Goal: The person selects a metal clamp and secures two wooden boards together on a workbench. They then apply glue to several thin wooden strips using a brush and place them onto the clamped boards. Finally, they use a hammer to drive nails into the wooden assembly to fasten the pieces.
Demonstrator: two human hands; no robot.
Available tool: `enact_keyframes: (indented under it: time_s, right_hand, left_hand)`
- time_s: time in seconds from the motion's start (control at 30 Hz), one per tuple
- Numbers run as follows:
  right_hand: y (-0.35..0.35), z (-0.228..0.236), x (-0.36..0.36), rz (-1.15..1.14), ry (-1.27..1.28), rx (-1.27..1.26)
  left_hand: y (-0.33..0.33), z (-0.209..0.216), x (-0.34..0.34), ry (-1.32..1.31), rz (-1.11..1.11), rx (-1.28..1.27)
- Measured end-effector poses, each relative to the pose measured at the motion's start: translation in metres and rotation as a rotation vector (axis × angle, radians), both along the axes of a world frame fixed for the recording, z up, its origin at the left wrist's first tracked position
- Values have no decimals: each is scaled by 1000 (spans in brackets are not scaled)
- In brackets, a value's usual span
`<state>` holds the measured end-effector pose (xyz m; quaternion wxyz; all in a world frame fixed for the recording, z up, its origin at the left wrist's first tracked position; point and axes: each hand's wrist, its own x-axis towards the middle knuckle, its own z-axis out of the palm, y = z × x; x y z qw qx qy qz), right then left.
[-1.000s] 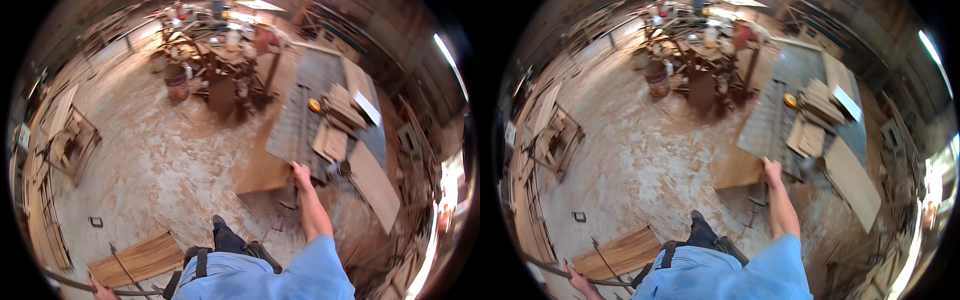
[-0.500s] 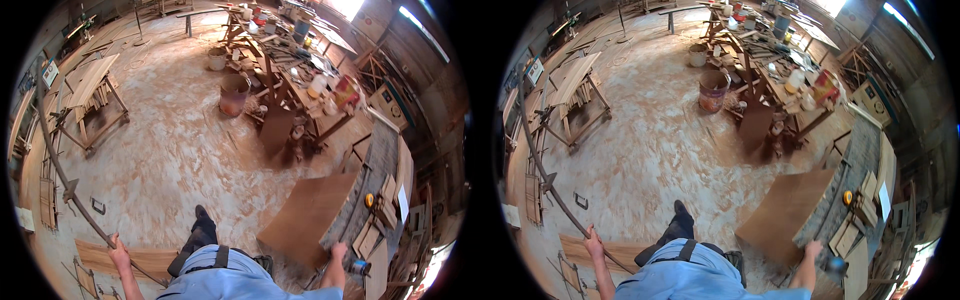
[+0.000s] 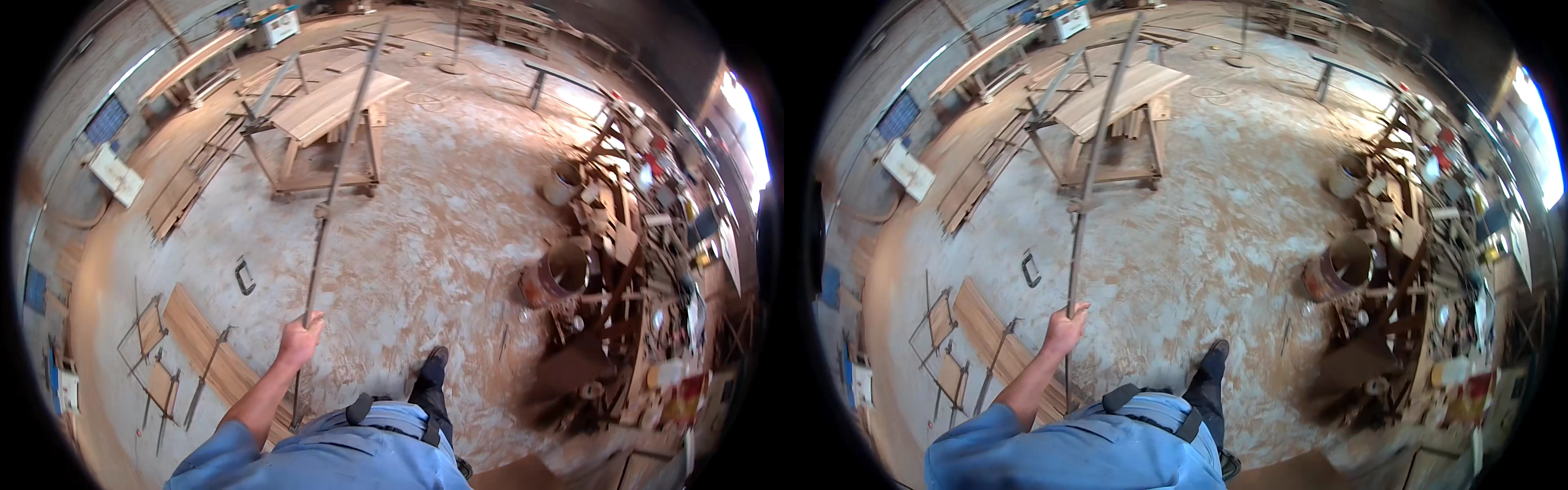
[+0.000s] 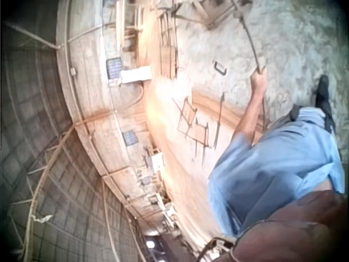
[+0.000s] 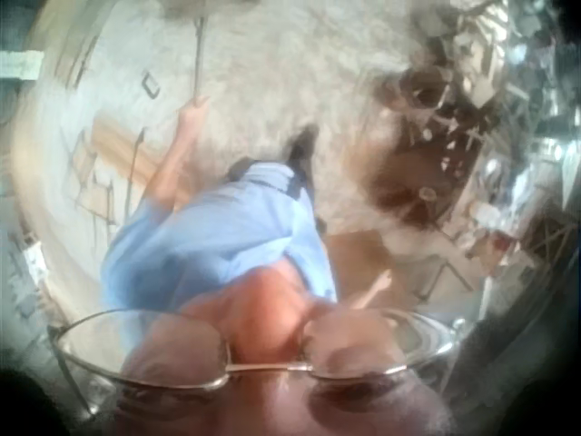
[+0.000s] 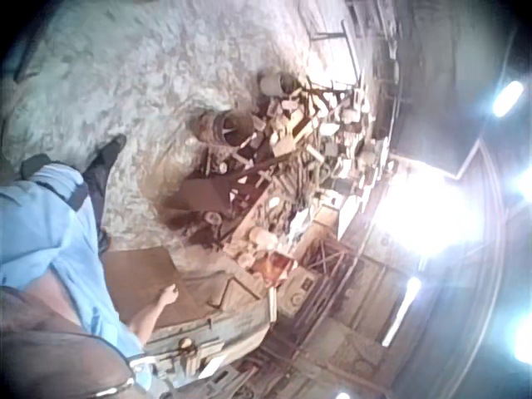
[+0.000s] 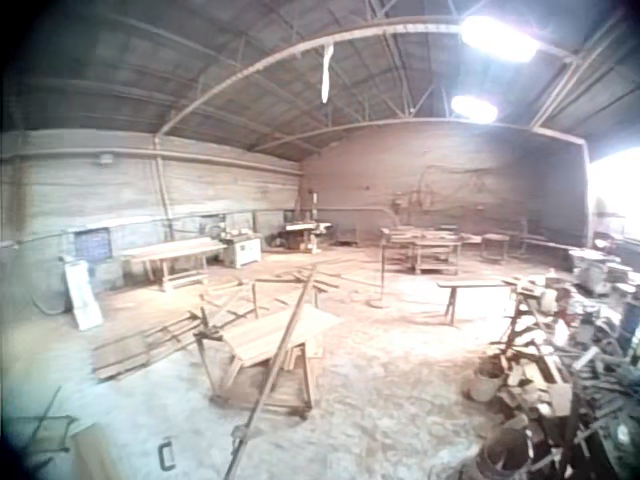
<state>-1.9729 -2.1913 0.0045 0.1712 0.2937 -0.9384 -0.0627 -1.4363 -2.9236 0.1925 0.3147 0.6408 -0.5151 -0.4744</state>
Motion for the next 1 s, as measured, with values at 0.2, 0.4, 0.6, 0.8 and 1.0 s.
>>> enact_keyframes:
  time_s: [0.2,0.4,0.6,0.8,1.0]
  right_hand:
    - [-309,-45,-91,-52,-656,488]
    - [-619,54,-87,43,-1180,-572]
    - [-756,76,-87,-261,-1432,-708]
    - [-758,58,-39,-290,-1304,-269]
    - [-716,25,-45,-658,-1421,-439]
  left_hand:
    - [-65,6,-66,-179,-2,-25]
    - [-119,23,-76,-261,117,16]
    - [-204,-37,-67,-351,77,110]
    - [-279,-147,-36,-334,-27,106]
    - [-376,-193,-55,-433,-253,69]
